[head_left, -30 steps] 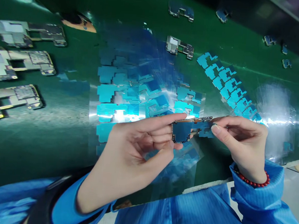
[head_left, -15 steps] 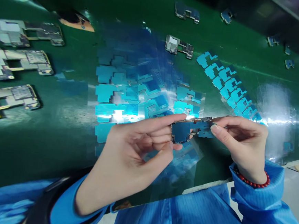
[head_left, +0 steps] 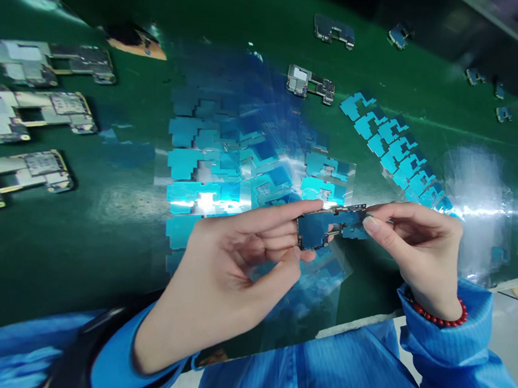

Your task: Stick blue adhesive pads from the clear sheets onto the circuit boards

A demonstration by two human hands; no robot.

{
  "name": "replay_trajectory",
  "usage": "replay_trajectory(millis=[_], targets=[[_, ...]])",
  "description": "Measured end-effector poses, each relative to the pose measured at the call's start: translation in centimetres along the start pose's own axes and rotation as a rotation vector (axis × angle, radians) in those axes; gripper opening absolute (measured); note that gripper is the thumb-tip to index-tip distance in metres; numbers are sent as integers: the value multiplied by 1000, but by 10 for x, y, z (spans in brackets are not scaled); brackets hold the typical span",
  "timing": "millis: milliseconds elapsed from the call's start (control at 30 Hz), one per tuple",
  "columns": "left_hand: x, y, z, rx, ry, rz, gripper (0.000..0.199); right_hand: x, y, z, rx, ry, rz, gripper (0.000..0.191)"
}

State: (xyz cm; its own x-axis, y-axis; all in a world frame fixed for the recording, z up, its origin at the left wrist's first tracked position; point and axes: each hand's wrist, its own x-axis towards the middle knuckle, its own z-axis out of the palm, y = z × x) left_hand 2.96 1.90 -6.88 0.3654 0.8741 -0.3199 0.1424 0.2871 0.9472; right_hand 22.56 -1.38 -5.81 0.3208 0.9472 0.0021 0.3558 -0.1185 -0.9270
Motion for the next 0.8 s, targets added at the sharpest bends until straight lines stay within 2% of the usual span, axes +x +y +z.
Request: replay_trajectory(millis=[633, 800], targets=[[0, 3, 2, 18, 31, 4, 35, -1, 2, -2, -6, -12, -4, 14], [2, 0, 3, 77, 91, -14, 32, 0, 1, -1, 49, -33, -18, 21]])
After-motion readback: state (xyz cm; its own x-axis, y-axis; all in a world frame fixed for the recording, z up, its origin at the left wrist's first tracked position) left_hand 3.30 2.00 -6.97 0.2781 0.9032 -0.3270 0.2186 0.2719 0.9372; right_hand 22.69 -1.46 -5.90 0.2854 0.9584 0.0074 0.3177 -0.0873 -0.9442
